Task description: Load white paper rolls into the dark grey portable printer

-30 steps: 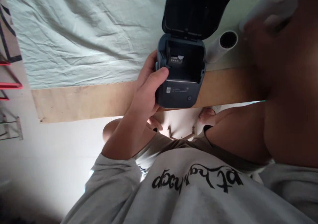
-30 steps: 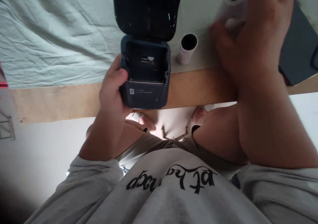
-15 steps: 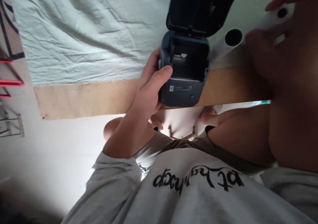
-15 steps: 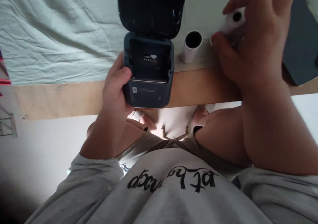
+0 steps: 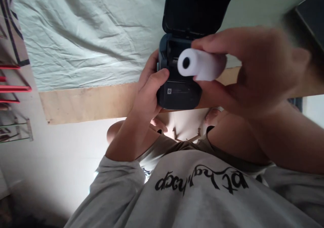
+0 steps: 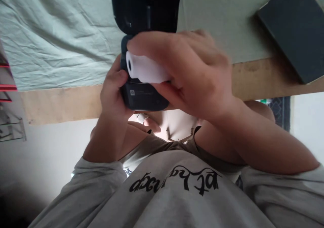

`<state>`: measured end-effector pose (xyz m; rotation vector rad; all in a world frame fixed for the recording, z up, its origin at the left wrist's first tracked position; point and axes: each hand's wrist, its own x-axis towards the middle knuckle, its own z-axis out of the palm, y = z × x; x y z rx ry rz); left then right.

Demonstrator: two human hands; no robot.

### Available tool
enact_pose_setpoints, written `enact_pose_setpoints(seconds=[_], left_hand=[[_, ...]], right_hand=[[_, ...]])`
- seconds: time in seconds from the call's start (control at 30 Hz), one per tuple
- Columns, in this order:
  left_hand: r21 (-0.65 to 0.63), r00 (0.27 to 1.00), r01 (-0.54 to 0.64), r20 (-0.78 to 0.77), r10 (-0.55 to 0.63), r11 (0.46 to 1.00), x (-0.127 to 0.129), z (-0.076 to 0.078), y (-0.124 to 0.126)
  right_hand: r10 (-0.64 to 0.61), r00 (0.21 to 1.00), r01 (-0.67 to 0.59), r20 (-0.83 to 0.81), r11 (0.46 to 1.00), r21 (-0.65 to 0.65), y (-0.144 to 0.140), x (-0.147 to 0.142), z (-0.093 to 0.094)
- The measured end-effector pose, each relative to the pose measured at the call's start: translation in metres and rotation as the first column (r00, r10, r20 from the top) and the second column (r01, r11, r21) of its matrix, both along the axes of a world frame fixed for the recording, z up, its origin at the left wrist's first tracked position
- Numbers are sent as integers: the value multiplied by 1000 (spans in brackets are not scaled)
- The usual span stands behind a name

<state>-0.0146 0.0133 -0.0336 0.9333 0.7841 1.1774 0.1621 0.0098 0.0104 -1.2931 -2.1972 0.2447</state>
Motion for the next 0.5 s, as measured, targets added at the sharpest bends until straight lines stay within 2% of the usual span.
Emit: enact_pose_setpoints(seconds=[0.1,0.17,0.3,0.4,0.5], left_hand=[[-40,1000,-23,-13,22,999,1,4,-2],[-37,1000,-17,-10,16,999,1,6,-3],[-52,1000,7,-14,-8,999,-1,9,-5],[-62,998,12,56,-9,998,-2,8,-7],[5,992,29,123,-30,1000,-3,4,-7]], right_hand=[[-87,989,63,118,980,191,5,-12,-5],[-94,984,63,149,978,200,11,-14,-9],[23,995,-50,101,960,274,19,-13,-14],[127,991,-136,47,933,333,17,-12,-13],[259,963,-268,72,894,359,11,-12,-11]])
